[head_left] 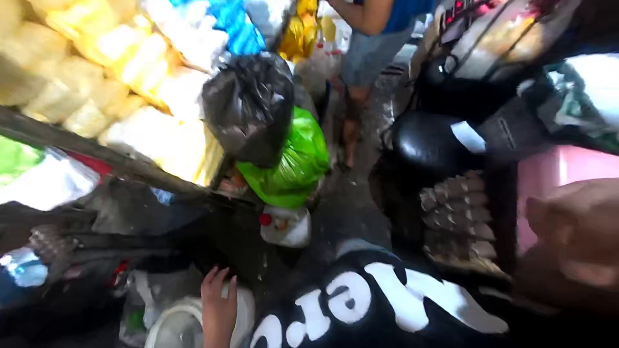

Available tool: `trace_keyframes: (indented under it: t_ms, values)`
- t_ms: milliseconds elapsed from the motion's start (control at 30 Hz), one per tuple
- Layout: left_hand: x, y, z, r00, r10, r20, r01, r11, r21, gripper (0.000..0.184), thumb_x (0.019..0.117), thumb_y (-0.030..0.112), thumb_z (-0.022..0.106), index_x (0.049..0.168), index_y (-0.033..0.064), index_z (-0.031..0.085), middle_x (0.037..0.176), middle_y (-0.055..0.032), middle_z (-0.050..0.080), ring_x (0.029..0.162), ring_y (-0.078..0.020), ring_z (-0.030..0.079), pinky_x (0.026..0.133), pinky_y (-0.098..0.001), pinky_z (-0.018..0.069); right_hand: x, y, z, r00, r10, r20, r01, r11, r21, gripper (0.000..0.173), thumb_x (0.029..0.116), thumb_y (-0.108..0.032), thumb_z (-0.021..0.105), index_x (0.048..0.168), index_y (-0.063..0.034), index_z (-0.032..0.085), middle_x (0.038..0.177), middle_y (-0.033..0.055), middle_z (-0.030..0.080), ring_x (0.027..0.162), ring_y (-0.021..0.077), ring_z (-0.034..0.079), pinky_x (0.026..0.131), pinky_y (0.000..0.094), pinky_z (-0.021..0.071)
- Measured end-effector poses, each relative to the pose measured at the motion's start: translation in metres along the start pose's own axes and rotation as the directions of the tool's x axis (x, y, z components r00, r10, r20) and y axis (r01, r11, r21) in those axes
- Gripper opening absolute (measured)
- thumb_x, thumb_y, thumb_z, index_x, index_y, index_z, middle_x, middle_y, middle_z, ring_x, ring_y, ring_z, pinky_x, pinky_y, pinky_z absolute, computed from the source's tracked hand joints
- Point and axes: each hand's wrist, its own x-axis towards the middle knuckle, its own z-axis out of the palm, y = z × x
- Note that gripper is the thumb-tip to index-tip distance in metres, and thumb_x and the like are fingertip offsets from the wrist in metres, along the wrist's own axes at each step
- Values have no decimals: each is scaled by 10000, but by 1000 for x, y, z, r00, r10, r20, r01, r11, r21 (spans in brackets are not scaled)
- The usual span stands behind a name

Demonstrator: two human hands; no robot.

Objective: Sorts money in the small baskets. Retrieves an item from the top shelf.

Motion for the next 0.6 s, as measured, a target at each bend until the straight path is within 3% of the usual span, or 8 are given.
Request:
trace_keyframes:
  t_ms: [67, 133, 200, 300, 333, 400, 500, 600]
  values:
    - [53, 9, -28, 980, 17, -199, -27, 998, -50, 320, 956, 135, 673, 1211, -58, 691, 1400, -319, 542, 1209, -424, 615, 938, -507, 565, 32, 27, -35, 998, 57, 41, -51, 991, -126, 392, 1001, -475, 612, 1178, -138, 707, 1230, 14, 690, 1151, 107, 648, 963, 276, 564]
    - [107, 30, -57, 913, 44, -405, -86, 992, -87, 349, 982, 160, 649, 1242, -72, 663, 1391, -316, 549, 1188, -372, 632, 925, -450, 577, 91, 72, -69, 998, -17, -61, 7, 988, -153, 414, 950, -466, 674, 1317, -277, 634, 1238, -88, 676, 1063, 50, 657, 886, 238, 589]
    - [159, 61, -86, 804, 42, -593, -134, 985, -112, 411, 1012, 198, 610, 1292, -102, 601, 1374, -327, 551, 1187, -352, 620, 933, -437, 563, 160, 106, -118, 989, -73, -130, 43, 975, -219, 526, 942, -352, 707, 1434, -259, 549, 1258, -54, 668, 971, 52, 680, 819, 228, 609]
    - [233, 107, -120, 577, 14, -816, -194, 974, -120, 556, 1051, 233, 540, 1412, -171, 415, 1410, -379, 480, 1287, -335, 546, 1053, -396, 485, 267, 142, -194, 941, -75, -330, -68, 914, -401, 476, 967, -158, 646, 1424, -93, 530, 1321, 75, 631, 949, 103, 689, 821, 286, 605]
    - [256, 118, -124, 512, -9, -859, -216, 967, -139, 617, 1062, 238, 515, 1464, -186, 319, 1466, -402, 402, 1358, -336, 486, 1117, -379, 433, 299, 158, -218, 908, -71, -413, -103, 917, -384, 425, 1001, -134, 620, 1413, -76, 535, 1293, 81, 630, 954, 97, 683, 836, 283, 598]
    - [300, 143, -132, 407, -143, -902, -226, 941, -251, 682, 1083, 268, 454, 1539, -163, 186, 1562, -402, 267, 1469, -360, 360, 1202, -385, 328, 367, 204, -270, 825, -64, -562, -91, 966, -244, 370, 1046, -213, 575, 1388, -74, 544, 1176, 58, 641, 901, 76, 665, 798, 272, 584]
    - [347, 184, -138, 284, -500, -818, -120, 828, -548, 670, 1116, 400, 349, 1595, -41, 188, 1599, -287, 316, 1477, -280, 374, 1219, -397, 301, 468, 274, -335, 762, -32, -647, -21, 997, -73, 346, 1071, -233, 529, 1345, -25, 548, 1121, 114, 632, 855, 119, 635, 765, 318, 552]
    - [369, 197, -136, 155, -601, -784, -15, 792, -610, 707, 1108, 482, 309, 1590, -28, 226, 1574, -294, 360, 1457, -329, 399, 1197, -483, 323, 568, 331, -378, 769, 18, -639, -8, 1000, 19, 377, 1072, -231, 519, 1361, 9, 536, 1215, 188, 627, 948, 213, 659, 846, 404, 559]
